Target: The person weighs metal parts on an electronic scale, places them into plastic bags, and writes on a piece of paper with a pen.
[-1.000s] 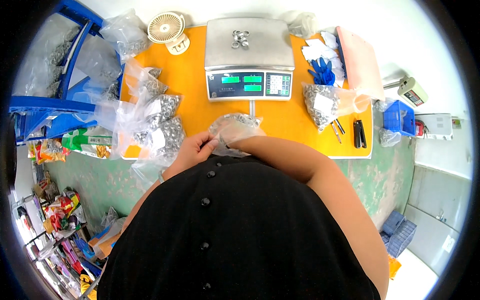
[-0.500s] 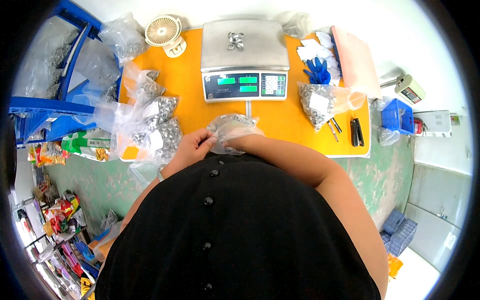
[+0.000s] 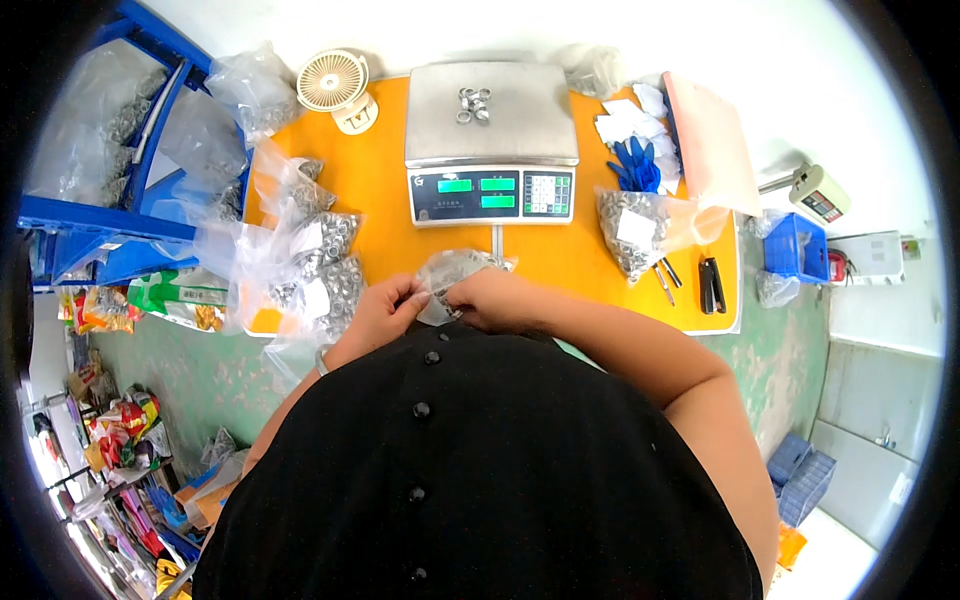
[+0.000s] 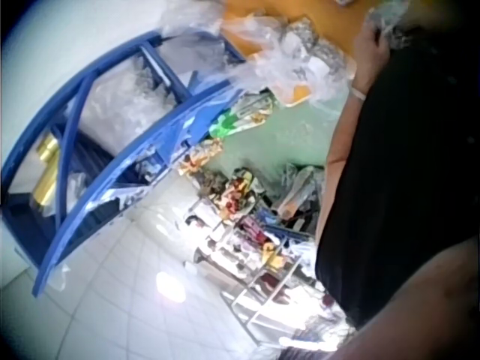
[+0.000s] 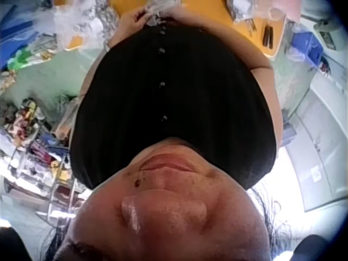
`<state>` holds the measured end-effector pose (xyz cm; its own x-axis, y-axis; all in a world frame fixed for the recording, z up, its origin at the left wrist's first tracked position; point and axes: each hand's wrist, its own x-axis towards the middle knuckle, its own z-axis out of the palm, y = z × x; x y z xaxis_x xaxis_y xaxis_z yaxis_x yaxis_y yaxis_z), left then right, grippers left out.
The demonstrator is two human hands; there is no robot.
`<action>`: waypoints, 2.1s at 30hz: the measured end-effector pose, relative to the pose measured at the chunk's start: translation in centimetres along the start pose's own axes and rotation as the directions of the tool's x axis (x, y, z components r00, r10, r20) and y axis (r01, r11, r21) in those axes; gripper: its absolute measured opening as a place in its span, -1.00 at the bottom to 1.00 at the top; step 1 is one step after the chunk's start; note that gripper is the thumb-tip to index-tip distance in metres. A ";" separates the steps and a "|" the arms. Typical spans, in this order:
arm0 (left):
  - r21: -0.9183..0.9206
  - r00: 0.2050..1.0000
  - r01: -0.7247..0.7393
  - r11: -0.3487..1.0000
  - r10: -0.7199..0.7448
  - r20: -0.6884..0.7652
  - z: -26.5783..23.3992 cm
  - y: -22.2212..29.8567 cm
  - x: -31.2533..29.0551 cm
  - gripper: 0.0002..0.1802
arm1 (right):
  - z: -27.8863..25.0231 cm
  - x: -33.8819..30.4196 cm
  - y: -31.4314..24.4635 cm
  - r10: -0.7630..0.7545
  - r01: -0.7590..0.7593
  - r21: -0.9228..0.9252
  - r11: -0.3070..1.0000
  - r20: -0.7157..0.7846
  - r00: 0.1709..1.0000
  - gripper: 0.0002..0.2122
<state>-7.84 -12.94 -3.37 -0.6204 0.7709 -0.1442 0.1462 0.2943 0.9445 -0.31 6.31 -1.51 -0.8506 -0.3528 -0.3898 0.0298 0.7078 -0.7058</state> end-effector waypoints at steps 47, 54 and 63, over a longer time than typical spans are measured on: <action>-0.030 0.975 0.218 0.976 -0.219 -0.031 0.4 1.0 -1.5 -0.80 | -10.5 0.9 13.6 -0.032 -0.184 -0.130 0.974 -0.888 0.459 -0.80; 0.145 0.997 0.028 0.989 -0.039 0.073 -0.4 1.2 -0.8 -0.57 | -1.3 -4.5 14.4 0.158 -0.204 0.070 0.976 -0.877 0.454 -0.86; 0.254 0.955 -0.206 0.945 0.138 0.263 -0.2 1.1 1.4 -0.57 | 3.6 -5.4 13.4 0.392 -0.312 0.238 0.920 -0.556 0.733 -0.70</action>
<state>-8.68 -11.65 -2.45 -0.3697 0.9252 -0.0851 0.4617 0.2624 0.8473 6.59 15.50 -11.05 -0.9035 0.3592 -0.2338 0.4176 0.6153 -0.6686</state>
